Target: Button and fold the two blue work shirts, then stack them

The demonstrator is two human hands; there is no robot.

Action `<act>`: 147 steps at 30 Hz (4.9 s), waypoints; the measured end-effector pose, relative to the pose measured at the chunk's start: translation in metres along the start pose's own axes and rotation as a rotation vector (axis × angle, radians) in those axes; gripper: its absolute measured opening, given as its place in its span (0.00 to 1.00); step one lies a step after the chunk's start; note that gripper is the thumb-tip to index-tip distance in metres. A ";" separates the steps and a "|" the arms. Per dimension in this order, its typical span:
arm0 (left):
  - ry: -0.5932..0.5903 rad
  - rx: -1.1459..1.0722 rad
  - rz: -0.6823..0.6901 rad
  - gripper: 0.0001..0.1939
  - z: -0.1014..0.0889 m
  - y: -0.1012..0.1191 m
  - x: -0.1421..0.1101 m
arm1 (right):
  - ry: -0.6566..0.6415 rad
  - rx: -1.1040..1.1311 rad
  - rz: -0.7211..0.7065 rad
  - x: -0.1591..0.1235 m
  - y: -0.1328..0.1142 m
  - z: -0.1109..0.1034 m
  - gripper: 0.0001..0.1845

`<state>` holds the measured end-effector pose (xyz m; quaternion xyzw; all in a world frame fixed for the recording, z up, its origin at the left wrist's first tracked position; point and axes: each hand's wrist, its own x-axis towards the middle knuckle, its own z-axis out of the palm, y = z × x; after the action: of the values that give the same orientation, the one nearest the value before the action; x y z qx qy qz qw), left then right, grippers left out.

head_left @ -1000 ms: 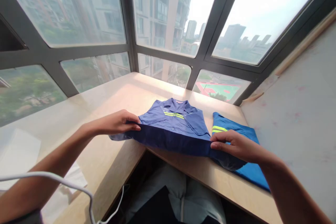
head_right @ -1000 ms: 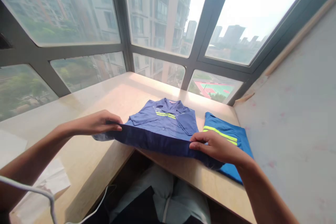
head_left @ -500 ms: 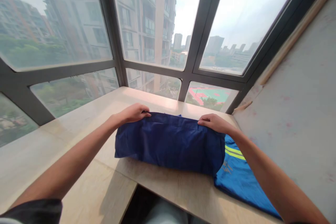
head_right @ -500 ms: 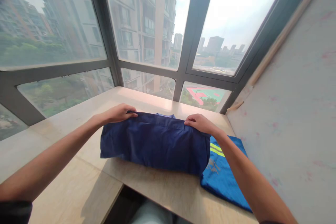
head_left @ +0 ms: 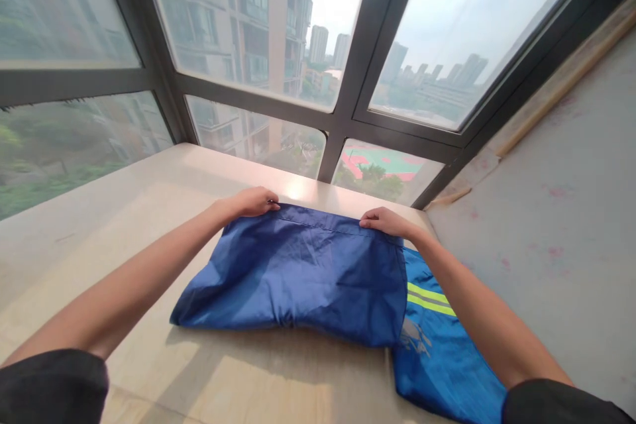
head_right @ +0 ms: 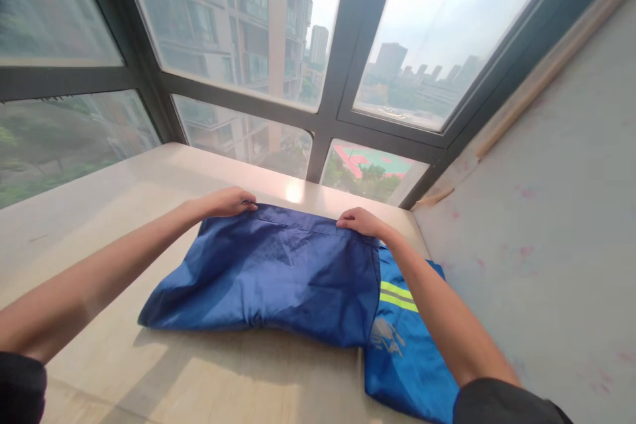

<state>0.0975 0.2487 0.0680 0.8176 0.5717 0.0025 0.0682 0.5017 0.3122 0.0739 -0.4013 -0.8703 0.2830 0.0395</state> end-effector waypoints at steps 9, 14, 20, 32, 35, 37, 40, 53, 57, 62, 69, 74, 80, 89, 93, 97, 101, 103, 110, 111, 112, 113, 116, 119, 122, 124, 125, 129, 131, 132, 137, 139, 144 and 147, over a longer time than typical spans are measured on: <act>-0.080 -0.007 -0.166 0.20 0.092 -0.025 0.061 | 0.030 0.024 0.098 0.077 0.073 0.051 0.17; -0.037 -0.053 -0.191 0.23 0.115 -0.035 0.050 | 0.096 0.020 0.092 0.080 0.094 0.082 0.17; 0.069 -0.114 -0.282 0.21 0.113 -0.049 0.039 | 0.229 0.048 0.076 0.083 0.098 0.081 0.21; 0.288 0.029 -0.406 0.35 0.136 -0.003 0.007 | 0.474 -0.095 0.171 0.097 0.067 0.128 0.23; 0.247 0.053 -0.289 0.39 0.137 0.038 -0.007 | 0.477 -0.237 0.103 0.085 0.037 0.144 0.30; 0.206 0.053 -0.233 0.41 0.141 0.062 -0.017 | 0.419 -0.327 -0.007 0.071 0.015 0.160 0.34; 0.161 0.042 -0.252 0.45 0.151 0.077 -0.032 | 0.325 -0.407 -0.088 0.047 -0.005 0.185 0.39; 0.205 0.021 -0.513 0.43 0.188 0.020 -0.109 | 0.203 -0.484 0.020 -0.007 0.059 0.202 0.43; 0.218 -0.009 -0.487 0.40 0.190 0.012 -0.120 | 0.219 -0.458 0.010 -0.023 0.067 0.200 0.40; 0.180 -0.059 -0.444 0.38 0.185 0.004 -0.126 | 0.185 -0.452 0.035 -0.030 0.068 0.195 0.38; 0.269 -0.018 -0.201 0.41 0.168 0.062 -0.152 | 0.247 -0.461 -0.020 -0.050 0.008 0.204 0.41; 0.203 0.001 -0.091 0.43 0.183 0.104 -0.175 | 0.151 -0.472 -0.294 -0.076 -0.041 0.233 0.42; 0.154 0.036 -0.203 0.44 0.196 0.093 -0.198 | -0.002 -0.479 -0.172 -0.096 -0.019 0.238 0.41; 0.180 0.049 -0.262 0.39 0.193 0.056 -0.219 | -0.058 -0.425 -0.135 -0.121 0.014 0.214 0.38; 0.147 0.055 -0.261 0.39 0.191 0.043 -0.225 | -0.083 -0.416 -0.148 -0.124 0.014 0.217 0.40; 0.122 0.043 -0.299 0.42 0.189 0.022 -0.231 | -0.122 -0.407 -0.150 -0.130 0.007 0.223 0.41; 0.148 0.027 -0.271 0.47 0.189 0.004 -0.241 | -0.131 -0.416 -0.126 -0.138 0.002 0.225 0.40; 0.139 0.029 -0.265 0.47 0.189 0.002 -0.244 | -0.131 -0.418 -0.130 -0.143 0.002 0.225 0.39; 0.083 0.065 -0.338 0.42 0.190 0.008 -0.249 | -0.206 -0.403 -0.069 -0.155 -0.002 0.226 0.41; 0.071 0.059 -0.341 0.42 0.190 0.007 -0.251 | -0.212 -0.403 -0.058 -0.156 -0.004 0.227 0.42; 0.057 0.050 -0.345 0.42 0.190 0.006 -0.253 | -0.219 -0.404 -0.053 -0.158 -0.007 0.229 0.42; 0.043 0.041 -0.351 0.42 0.190 0.005 -0.256 | -0.227 -0.403 -0.053 -0.160 -0.010 0.231 0.41; 0.019 0.007 -0.370 0.42 0.190 -0.002 -0.266 | -0.260 -0.397 -0.087 -0.170 -0.019 0.237 0.42; 0.027 -0.032 -0.354 0.43 0.190 -0.009 -0.276 | -0.301 -0.405 -0.114 -0.181 -0.030 0.239 0.43; 0.033 -0.072 -0.333 0.43 0.191 -0.013 -0.281 | -0.319 -0.426 -0.085 -0.187 -0.037 0.239 0.43; 0.029 -0.095 -0.331 0.43 0.190 -0.014 -0.281 | -0.305 -0.430 -0.072 -0.188 -0.041 0.238 0.43; 0.024 -0.105 -0.337 0.42 0.189 -0.014 -0.280 | -0.301 -0.428 -0.067 -0.188 -0.043 0.237 0.42; -0.034 -0.155 -0.417 0.43 0.181 -0.004 -0.276 | -0.319 -0.410 -0.027 -0.184 -0.053 0.227 0.41; -0.065 -0.191 -0.466 0.45 0.177 0.004 -0.276 | -0.303 -0.409 -0.016 -0.179 -0.063 0.218 0.40; -0.063 -0.210 -0.495 0.47 0.175 0.008 -0.277 | -0.279 -0.410 -0.013 -0.175 -0.070 0.214 0.40; 0.104 -0.303 -0.604 0.44 0.164 0.027 -0.283 | 0.026 -0.429 -0.140 -0.140 -0.125 0.218 0.39; 0.160 -0.325 -0.651 0.41 0.158 0.029 -0.284 | 0.107 -0.453 -0.263 -0.125 -0.145 0.233 0.38; 0.257 -0.472 -0.771 0.34 0.155 0.022 -0.283 | 0.056 -0.492 -0.321 -0.106 -0.148 0.279 0.41; 0.334 -0.555 -0.811 0.30 0.160 0.020 -0.286 | 0.050 -0.499 -0.285 -0.108 -0.123 0.292 0.37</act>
<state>0.0301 -0.0426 -0.0669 0.4698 0.8236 0.2577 0.1857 0.4048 0.0357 -0.0891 -0.2790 -0.9594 0.0416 0.0005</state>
